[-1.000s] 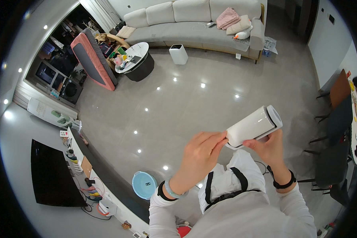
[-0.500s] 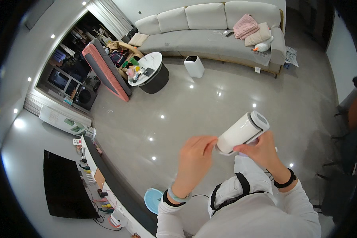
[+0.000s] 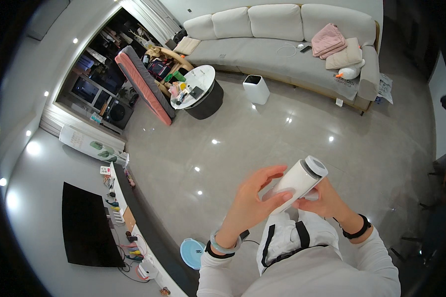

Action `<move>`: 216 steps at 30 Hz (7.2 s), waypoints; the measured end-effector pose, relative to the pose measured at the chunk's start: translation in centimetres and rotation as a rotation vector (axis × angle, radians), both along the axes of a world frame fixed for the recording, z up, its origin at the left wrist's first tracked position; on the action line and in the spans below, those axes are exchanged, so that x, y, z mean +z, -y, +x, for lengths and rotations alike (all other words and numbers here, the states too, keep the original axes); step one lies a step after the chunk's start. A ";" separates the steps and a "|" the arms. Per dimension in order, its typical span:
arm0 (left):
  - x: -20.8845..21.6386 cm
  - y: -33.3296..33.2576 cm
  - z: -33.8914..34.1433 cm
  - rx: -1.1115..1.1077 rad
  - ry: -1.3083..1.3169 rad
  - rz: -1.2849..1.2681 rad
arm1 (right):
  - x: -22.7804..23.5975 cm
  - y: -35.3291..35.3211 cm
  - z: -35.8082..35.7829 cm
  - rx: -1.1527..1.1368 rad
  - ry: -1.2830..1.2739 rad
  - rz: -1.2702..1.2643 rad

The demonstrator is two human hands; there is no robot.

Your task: The person unpacks a lint roller refill, retrieves a rubber band, and assembles the refill into the roller handle. They then use the roller on a sofa cushion and disassemble it to remove the used sheet.

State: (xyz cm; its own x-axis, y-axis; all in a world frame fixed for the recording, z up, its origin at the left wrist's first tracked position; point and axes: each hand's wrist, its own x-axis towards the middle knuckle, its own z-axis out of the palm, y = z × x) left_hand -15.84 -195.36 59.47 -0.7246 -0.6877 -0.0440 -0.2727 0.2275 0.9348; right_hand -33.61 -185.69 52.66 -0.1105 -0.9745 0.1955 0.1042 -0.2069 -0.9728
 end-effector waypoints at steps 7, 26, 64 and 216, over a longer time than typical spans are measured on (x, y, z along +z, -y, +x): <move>-3.3 2.4 -2.5 0.093 -0.242 0.282 | 0.5 3.4 -4.5 -0.034 -0.252 -0.012; -5.4 7.1 -3.4 0.446 -0.458 -0.520 | 5.4 10.2 -6.0 -0.026 0.345 -0.054; -7.5 5.5 -3.3 0.594 -0.317 -0.609 | 3.5 10.6 -5.1 -0.119 0.378 0.094; -2.2 10.3 -3.3 0.031 -0.205 0.102 | -2.8 11.3 -5.8 -0.140 0.148 0.139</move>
State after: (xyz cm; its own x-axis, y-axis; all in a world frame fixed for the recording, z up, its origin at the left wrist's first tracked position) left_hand -19.15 -205.70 57.31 -0.7040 -0.7095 0.0311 -0.0804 0.1232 0.9891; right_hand -39.44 -196.96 49.90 -0.2636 -0.9641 0.0321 0.2272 -0.0944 -0.9693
